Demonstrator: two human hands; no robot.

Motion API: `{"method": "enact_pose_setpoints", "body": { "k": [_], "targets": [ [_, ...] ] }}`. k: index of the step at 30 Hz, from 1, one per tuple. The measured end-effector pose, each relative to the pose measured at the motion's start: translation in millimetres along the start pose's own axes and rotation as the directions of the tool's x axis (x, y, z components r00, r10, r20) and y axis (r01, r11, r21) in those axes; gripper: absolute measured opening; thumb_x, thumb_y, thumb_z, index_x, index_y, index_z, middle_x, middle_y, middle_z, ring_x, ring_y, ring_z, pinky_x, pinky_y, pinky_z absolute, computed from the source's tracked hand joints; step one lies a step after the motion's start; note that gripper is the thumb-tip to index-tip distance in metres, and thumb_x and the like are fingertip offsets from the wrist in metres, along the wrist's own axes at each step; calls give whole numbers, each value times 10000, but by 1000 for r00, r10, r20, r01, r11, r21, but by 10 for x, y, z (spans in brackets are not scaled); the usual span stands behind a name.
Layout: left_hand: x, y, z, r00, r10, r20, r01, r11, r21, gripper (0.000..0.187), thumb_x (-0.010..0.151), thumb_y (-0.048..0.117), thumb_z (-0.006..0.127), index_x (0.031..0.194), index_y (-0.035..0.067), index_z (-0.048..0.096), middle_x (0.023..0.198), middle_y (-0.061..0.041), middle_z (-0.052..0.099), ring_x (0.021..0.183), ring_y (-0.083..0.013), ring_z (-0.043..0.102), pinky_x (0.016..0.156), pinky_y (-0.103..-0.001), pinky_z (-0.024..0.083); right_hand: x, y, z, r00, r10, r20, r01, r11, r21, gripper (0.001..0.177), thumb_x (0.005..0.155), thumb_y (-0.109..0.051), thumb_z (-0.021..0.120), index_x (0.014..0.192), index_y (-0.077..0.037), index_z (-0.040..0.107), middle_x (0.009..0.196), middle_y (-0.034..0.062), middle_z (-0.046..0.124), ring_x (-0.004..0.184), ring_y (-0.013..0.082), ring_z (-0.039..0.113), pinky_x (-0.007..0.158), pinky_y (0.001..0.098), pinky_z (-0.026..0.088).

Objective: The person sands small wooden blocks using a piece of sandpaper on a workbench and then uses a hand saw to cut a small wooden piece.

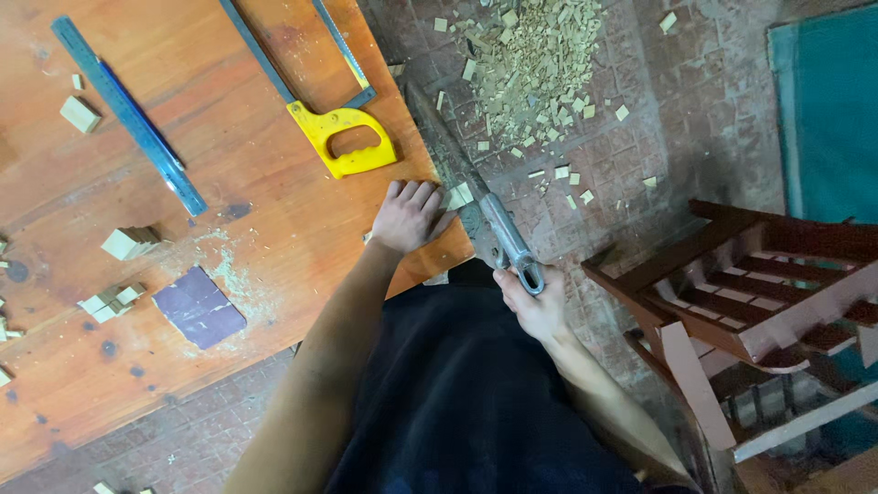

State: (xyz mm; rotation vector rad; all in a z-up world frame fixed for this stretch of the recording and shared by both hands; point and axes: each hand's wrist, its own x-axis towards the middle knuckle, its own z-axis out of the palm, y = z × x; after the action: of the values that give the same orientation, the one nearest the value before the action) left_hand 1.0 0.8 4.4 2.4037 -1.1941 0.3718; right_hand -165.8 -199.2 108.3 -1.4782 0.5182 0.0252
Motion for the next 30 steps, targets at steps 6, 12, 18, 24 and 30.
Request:
{"method": "enact_pose_setpoints", "body": {
  "k": [6,12,18,24,30],
  "targets": [
    [40,7,-28,999,38,-22,-39,999,-8,286,894,385,578,919,101,601,856,-60,507,788,-266,552,735,-403,396,126,-1044,374,991,136,10,-123,919,-376,556,917,-204,735,404,-130,534,313,20,477,298,121,468,391,260,413],
    [1,-20,29,999,47,-20,-47,999,-22,298,898,392,569,886,96,592,846,-67,495,786,-268,545,728,-395,389,244,-1250,631,959,279,-50,-283,926,-251,484,905,-95,676,467,-136,475,332,-17,386,291,71,419,337,227,349],
    [6,-18,56,998,24,-55,-25,999,-25,302,915,391,551,912,97,618,840,-64,485,776,-267,542,741,-399,398,285,-1088,615,934,351,-60,-353,889,-293,430,844,-60,687,489,-143,460,345,-28,403,304,52,440,315,214,314],
    [-5,8,19,999,-7,-50,6,1000,-13,285,912,385,553,885,106,603,836,-61,494,772,-263,542,739,-408,401,311,-1310,677,928,351,-121,-369,907,-201,447,846,20,672,499,-141,442,373,-23,365,318,32,418,314,187,310],
    [35,15,-47,998,19,-60,-19,1000,-4,270,915,372,555,807,124,554,795,-45,458,734,-253,517,722,-394,399,520,-859,654,945,318,-80,-328,924,-197,498,865,-41,684,466,-119,396,376,-11,352,357,45,409,359,185,280]
  ]
}}
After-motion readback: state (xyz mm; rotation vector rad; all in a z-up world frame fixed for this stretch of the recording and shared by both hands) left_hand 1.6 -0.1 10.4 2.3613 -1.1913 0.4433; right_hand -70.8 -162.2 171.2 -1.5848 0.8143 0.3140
